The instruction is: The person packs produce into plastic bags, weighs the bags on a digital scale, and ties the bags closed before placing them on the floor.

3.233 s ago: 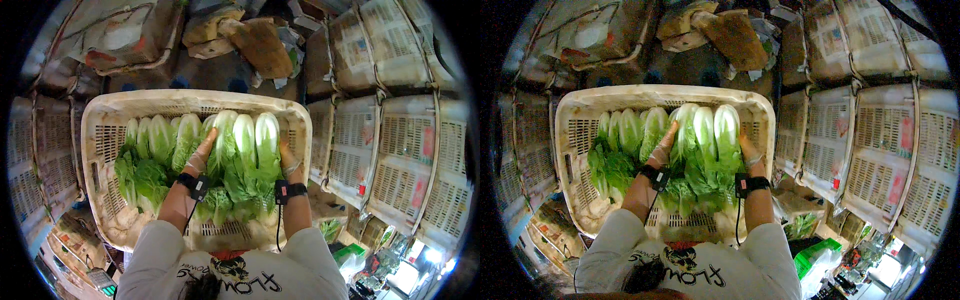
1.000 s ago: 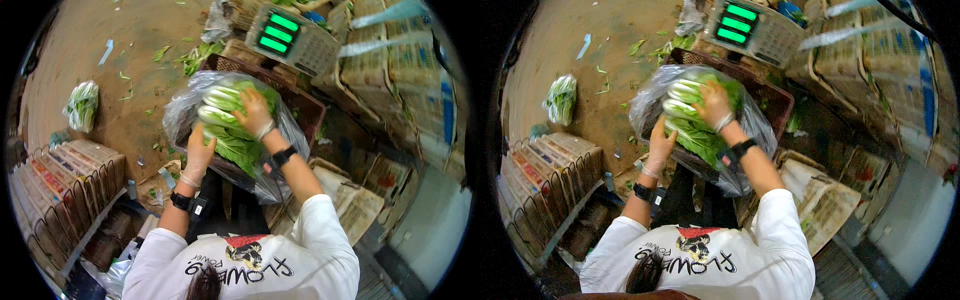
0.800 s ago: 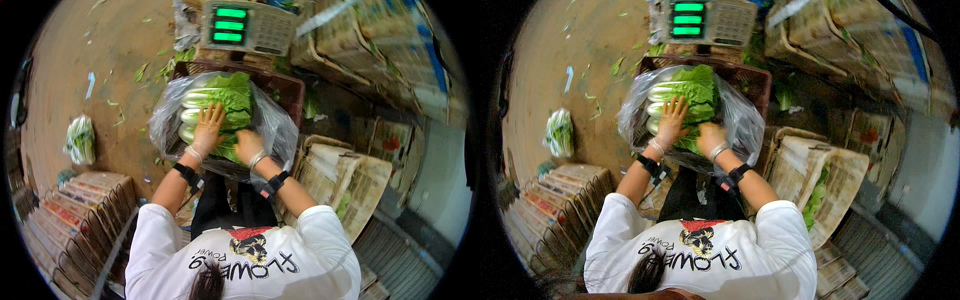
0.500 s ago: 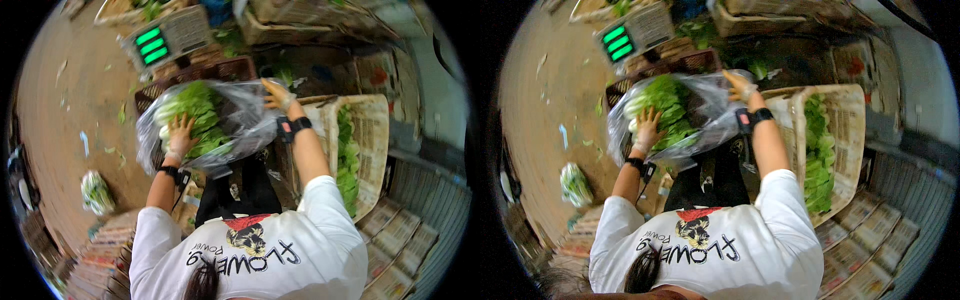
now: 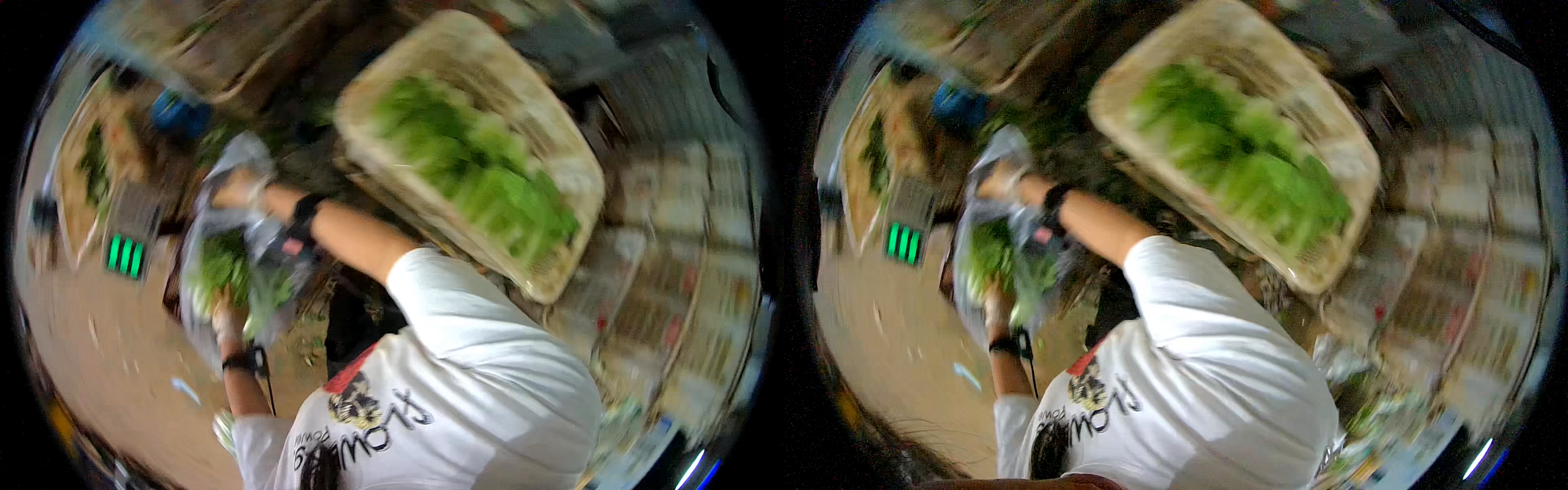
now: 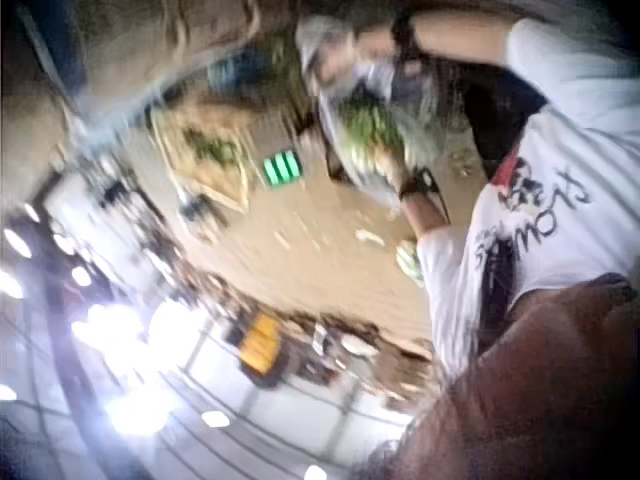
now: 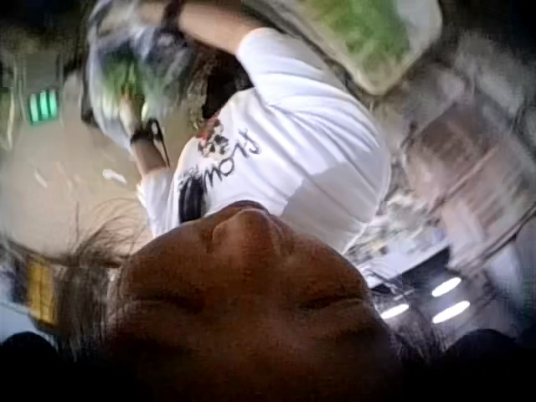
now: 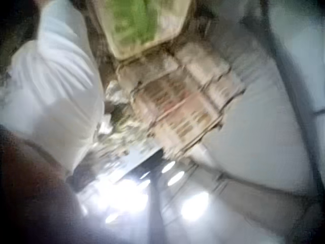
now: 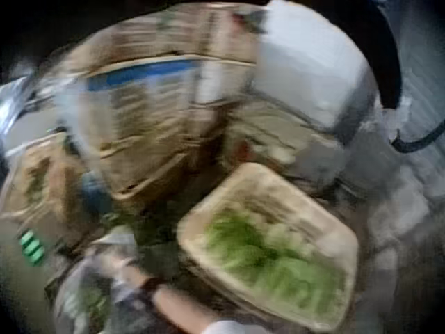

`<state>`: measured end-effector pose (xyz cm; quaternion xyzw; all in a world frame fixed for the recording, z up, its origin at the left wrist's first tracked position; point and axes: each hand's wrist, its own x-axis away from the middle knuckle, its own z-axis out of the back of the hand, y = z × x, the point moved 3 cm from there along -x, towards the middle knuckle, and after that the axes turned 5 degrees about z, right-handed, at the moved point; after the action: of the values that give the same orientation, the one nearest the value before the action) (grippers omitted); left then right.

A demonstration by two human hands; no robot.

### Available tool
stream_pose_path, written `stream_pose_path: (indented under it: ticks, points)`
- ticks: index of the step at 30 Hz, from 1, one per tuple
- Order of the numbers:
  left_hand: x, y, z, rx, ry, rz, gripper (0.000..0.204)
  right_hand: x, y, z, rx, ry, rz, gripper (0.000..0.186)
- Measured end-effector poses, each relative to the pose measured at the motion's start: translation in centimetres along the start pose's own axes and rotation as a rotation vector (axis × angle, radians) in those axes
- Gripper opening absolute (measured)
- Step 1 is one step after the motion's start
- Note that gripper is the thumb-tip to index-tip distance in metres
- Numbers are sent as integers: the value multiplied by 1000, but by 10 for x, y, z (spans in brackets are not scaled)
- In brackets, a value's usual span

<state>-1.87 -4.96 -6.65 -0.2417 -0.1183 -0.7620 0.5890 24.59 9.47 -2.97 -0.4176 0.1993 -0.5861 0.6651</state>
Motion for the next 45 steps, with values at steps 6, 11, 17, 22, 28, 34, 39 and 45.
stream_pose_path:
  ticks: [6,11,17,22,28,34,39,45]
  points:
    - [28,85,159,585,-44,-45,36,152,-42,55,-463,-147,351,52]
    - [94,266,269,1270,-274,-559,35,401,105,164,-400,430,-284,30]
    - [34,461,216,914,-833,-877,40,635,270,144,388,37,-878,32]
    - [7,593,157,-385,-739,-914,55,619,324,94,97,-51,-1067,53]
    - [-26,604,76,-492,-807,-878,68,620,286,140,-456,373,-1344,72]
    - [-10,619,67,-154,-913,-594,78,599,280,139,-66,108,-1214,83]
    - [-8,620,65,-19,-959,-439,90,623,290,126,-458,702,-1360,93]
    - [-39,595,63,21,-1113,-479,69,631,300,139,-845,562,-1188,75]
